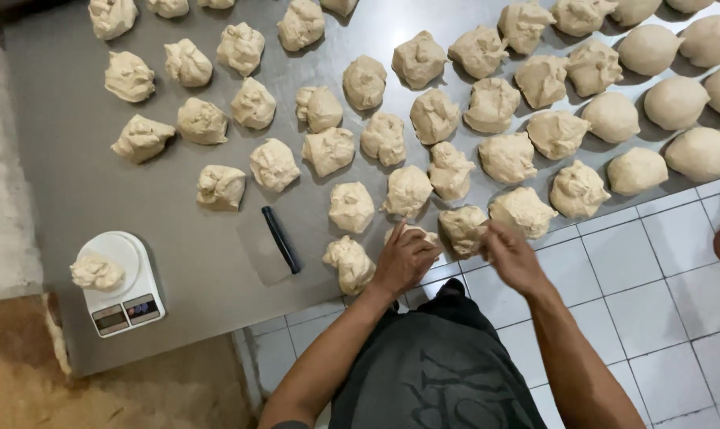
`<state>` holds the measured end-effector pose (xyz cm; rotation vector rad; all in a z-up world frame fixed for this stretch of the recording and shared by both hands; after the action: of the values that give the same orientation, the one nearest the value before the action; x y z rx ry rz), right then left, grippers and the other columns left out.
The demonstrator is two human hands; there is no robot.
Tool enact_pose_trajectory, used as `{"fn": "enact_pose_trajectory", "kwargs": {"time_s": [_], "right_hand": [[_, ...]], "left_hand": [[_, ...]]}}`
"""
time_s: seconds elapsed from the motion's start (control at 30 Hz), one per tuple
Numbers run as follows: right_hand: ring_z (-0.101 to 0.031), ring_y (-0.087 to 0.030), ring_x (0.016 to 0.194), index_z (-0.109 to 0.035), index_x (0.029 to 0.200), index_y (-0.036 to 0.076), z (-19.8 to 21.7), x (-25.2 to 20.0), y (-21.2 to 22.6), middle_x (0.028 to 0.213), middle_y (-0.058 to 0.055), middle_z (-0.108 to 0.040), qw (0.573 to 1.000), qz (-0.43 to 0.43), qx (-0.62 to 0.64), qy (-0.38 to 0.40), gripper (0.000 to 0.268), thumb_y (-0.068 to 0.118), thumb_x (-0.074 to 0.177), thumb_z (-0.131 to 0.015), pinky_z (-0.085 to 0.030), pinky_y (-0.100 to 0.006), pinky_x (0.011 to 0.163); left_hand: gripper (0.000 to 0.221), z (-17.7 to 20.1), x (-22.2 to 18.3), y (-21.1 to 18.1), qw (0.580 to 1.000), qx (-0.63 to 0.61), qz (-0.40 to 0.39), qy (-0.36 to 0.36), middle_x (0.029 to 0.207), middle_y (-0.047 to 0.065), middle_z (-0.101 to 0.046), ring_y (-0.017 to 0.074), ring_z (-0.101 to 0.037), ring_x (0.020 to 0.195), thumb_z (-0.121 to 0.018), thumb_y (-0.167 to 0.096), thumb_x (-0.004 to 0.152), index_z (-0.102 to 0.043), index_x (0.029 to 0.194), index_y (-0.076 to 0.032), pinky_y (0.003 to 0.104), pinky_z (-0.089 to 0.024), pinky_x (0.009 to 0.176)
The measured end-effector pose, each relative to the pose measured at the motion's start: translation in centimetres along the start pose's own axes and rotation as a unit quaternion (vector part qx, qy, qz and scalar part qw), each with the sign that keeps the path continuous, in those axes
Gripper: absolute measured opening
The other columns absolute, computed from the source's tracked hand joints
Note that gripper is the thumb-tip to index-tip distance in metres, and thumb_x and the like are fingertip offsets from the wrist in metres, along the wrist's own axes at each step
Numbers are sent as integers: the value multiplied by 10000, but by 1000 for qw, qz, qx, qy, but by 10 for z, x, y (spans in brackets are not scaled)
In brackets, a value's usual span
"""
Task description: Shaping and weighing portions of dough on a metal workbench.
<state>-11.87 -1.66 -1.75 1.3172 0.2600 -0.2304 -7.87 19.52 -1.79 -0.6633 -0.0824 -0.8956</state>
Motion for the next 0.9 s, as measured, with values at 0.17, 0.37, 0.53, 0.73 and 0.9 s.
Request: {"fn": "enact_pose_trajectory", "kwargs": {"time_s": [0.17, 0.37, 0.53, 0.73, 0.9], "right_hand": [[-517, -245, 611, -655, 874, -1, 2, 24, 67, 696, -172, -579, 989, 2, -94, -114, 386, 303, 1105, -597, -449, -390, 594], [-671, -396, 692, -735, 1019, 30, -30, 69, 85, 776, -204, -704, 954, 94, -261, -110, 272, 290, 955, -689, -513, -488, 629], [-664, -467, 782, -652, 1327, 42, -38, 89, 77, 864, -231, -720, 953, 107, -266, -101, 450, 224, 915, -651, -515, -532, 668], [-679, -442, 897, -721, 1068, 69, -38, 114, 46, 973, -216, -736, 930, 108, -338, -100, 228, 228, 937, -624, -533, -528, 744], [-692, -236, 654, -740, 1025, 55, -13, 117, 63, 751, -114, -725, 981, -4, -183, 72, 282, 311, 950, -647, -543, -392, 631]], "left_hand": [[468, 53, 21, -22, 998, -62, -23, 8, 1093, 105, -686, 311, -587, 1137, -833, -341, 771, -744, 1136, -61, 624, -304, 1102], [384, 54, 36, 22, 991, -91, 68, -64, 1267, 95, -634, 318, -565, 1246, -756, -200, 927, -684, 1291, -99, 512, -415, 1135], [531, 53, 71, 35, 993, -36, 82, -71, 1278, 132, -623, 335, -568, 1243, -741, -142, 868, -620, 1379, -62, 558, -350, 1157], [615, 15, 82, 55, 995, -4, 76, -65, 1263, 137, -651, 293, -584, 1252, -725, -135, 801, -587, 1390, -23, 545, -356, 1167], [399, 25, 88, 64, 996, -33, 55, -58, 1069, 16, -689, 229, -619, 1086, -758, -187, 892, -701, 1284, -143, 450, -427, 1078]]}}
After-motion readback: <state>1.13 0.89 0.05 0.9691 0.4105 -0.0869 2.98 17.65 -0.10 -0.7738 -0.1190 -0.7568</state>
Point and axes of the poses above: each hand's wrist, its own x-axis towards the middle knuckle, its own z-axis out of the back of the hand, y = z × x, the point moved 6 cm from there along x, towards the middle knuckle
